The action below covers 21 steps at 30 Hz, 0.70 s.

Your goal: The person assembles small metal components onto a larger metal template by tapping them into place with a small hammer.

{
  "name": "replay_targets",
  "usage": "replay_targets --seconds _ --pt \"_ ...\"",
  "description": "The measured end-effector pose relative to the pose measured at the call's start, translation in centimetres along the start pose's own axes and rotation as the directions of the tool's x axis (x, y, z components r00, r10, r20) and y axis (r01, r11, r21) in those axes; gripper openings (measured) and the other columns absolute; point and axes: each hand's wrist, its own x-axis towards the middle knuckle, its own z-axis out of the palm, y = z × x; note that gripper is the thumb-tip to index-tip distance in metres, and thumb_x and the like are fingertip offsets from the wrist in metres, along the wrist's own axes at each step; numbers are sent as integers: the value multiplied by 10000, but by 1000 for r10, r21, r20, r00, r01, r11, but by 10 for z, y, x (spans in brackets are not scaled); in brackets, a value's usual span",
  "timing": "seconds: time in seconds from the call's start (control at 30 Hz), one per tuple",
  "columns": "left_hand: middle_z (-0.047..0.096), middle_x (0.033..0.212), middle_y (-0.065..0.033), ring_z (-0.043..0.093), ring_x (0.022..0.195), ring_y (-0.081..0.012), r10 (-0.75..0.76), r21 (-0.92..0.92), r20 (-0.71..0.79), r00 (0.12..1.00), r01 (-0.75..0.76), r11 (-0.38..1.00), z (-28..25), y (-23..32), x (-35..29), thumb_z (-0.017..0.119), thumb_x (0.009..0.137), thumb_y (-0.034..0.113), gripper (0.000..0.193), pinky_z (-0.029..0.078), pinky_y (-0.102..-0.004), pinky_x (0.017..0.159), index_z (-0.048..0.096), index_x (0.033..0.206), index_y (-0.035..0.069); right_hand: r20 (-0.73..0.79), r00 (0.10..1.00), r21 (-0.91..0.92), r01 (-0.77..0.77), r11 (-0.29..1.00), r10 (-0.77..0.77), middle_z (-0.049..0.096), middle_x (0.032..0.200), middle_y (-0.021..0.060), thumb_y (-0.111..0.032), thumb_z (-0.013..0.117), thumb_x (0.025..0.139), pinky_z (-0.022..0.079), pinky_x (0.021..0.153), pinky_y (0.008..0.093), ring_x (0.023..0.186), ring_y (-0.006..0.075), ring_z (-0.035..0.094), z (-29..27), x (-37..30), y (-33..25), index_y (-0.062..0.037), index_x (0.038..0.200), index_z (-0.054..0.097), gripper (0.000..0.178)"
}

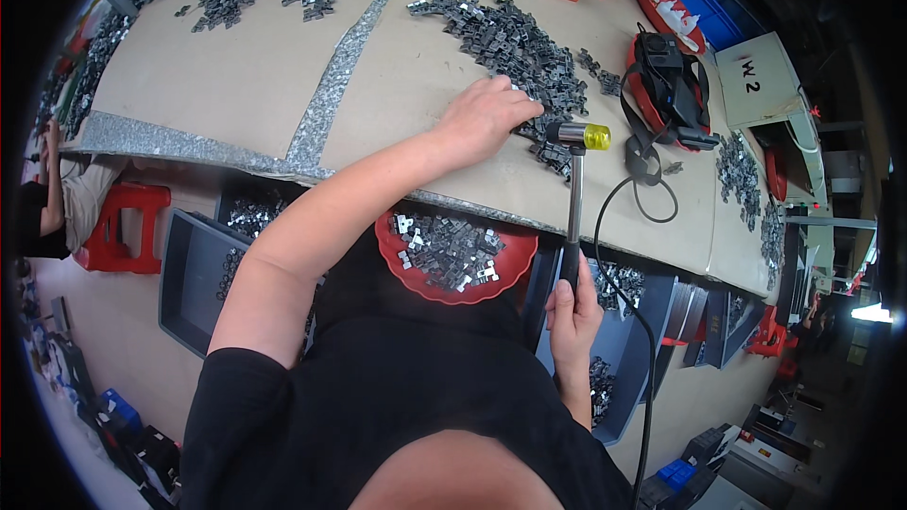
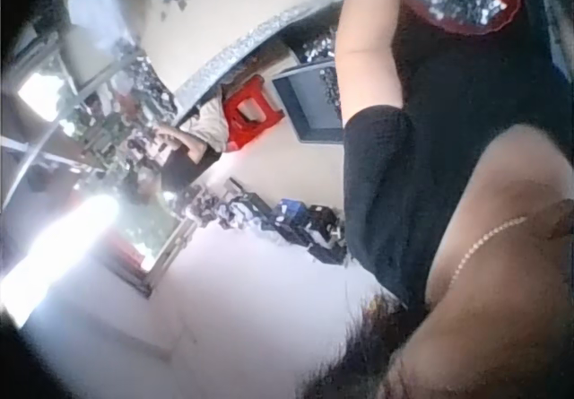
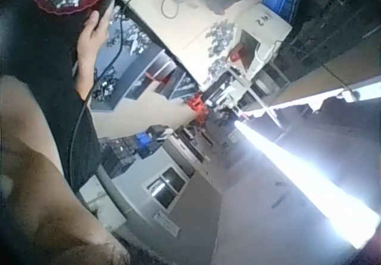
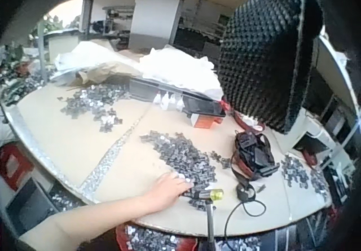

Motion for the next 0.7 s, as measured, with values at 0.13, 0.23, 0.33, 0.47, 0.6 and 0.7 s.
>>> replay_targets --seconds 0.13,0.23,0.33,0.47,0.6,0.7 --pt "599 888 -41 508 866 -252 -7 -36 -1 1000 7 999 -9 -8 -11 558 628 -66 392 427 -361 777 593 1001 49 -25 999 39 -40 998 41 514 619 -2 -104 463 904 384 473 190 516 38 449 -1 -1 1 -4 1301 403 413" --pt "594 929 -54 510 884 -253 -43 -40 6 999 43 998 -19 -11 -24 554 621 -70 412 426 -365 798 583 1016 44 -15 998 70 -64 995 65 508 616 -8 -107 462 905 376 468 186 512 37 441 -1 1 3 -8 1300 405 411" --pt "585 961 -71 511 902 -257 -81 -40 -28 996 80 996 -21 -12 -24 549 622 -69 424 427 -365 818 572 1031 41 -13 1000 54 -21 998 22 471 592 -18 -118 447 912 300 411 155 452 15 383 5 3 5 -16 1315 387 420" --pt "579 946 -58 510 931 -236 23 -45 -41 999 -25 999 -7 -14 -9 543 674 -21 359 444 -348 805 588 1020 65 -1 999 77 -42 996 42 473 599 -18 -115 449 911 300 411 154 452 16 380 8 4 3 -17 1315 386 421" --pt "581 963 -80 519 942 -253 40 -8 161 986 -39 999 -12 -18 -3 531 682 -29 362 446 -369 802 580 1032 46 2 999 86 -36 996 36 471 594 -19 -120 453 913 299 409 154 449 16 379 7 1 0 -20 1318 384 423" --pt "601 975 -131 551 919 -297 -129 -87 224 966 151 985 -36 -24 -5 506 629 -103 480 443 -370 814 547 1093 15 -19 998 87 -53 995 55 470 591 -19 -128 458 915 297 403 155 447 18 380 3 -2 4 -24 1320 383 424"
